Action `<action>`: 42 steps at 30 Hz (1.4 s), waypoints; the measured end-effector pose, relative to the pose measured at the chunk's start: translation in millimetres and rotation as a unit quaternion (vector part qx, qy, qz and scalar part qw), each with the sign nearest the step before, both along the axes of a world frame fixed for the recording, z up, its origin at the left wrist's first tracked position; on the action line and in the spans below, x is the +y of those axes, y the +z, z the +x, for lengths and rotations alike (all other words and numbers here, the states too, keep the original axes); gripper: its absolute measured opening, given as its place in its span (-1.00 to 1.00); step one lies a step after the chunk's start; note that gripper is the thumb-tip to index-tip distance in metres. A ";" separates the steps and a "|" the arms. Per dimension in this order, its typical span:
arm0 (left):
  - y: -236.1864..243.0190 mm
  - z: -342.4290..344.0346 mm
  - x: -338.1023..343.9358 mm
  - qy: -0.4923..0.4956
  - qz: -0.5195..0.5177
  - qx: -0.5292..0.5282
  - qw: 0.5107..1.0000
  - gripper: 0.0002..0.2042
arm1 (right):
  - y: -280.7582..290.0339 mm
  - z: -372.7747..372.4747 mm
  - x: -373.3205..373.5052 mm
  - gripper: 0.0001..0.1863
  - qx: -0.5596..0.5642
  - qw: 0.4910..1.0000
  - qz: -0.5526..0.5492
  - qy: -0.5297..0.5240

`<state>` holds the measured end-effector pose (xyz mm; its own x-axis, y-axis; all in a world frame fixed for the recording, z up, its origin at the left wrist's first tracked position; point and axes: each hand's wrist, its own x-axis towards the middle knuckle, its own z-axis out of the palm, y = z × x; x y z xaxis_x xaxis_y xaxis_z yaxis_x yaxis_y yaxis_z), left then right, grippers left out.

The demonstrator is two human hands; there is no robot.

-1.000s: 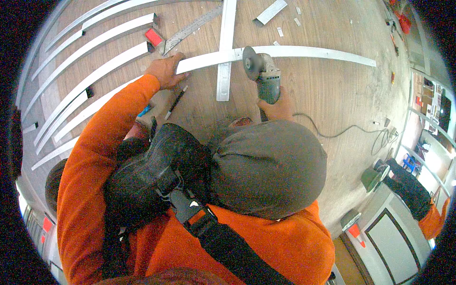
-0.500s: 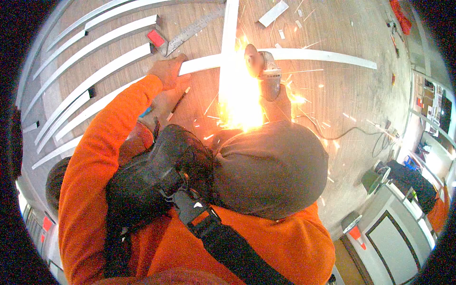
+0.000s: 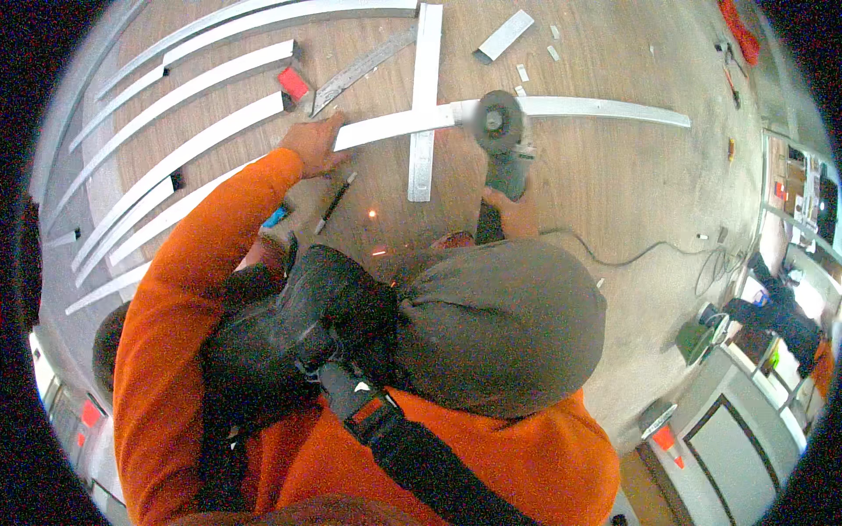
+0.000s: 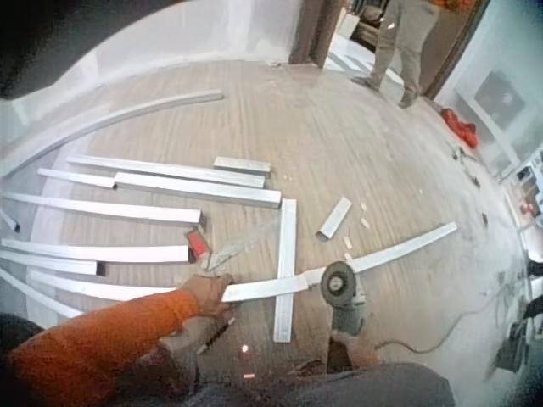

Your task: The person measures and marks a metal profile using a ruler and marker. They then use an angle grinder to cut the profile at the marked line, producing sparks. Finally, they use pliers to deburr the cut edge.

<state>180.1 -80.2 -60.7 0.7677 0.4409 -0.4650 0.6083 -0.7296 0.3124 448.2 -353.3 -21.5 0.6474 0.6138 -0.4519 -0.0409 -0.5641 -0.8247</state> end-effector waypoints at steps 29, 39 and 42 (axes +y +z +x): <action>57.0 124.0 45.6 -0.025 -0.261 -0.054 0.964 -0.19 | 1.7 89.4 -125.9 -0.64 0.156 0.911 0.138 -0.357; 107.5 -153.6 1.8 0.423 -0.529 -0.310 0.667 -0.20 | 101.1 89.0 35.2 -0.60 0.083 0.982 0.170 -0.014; 70.4 -177.4 -15.3 0.517 -0.513 -0.375 0.574 -0.18 | 126.1 67.2 93.3 -0.58 0.057 0.990 0.120 0.050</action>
<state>2.7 -95.5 9.7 0.4966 0.6307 -0.5963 -0.0363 0.7015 0.7117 515.4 -260.1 104.6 0.5307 0.7709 -0.3522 -0.0953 -0.3587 -0.9286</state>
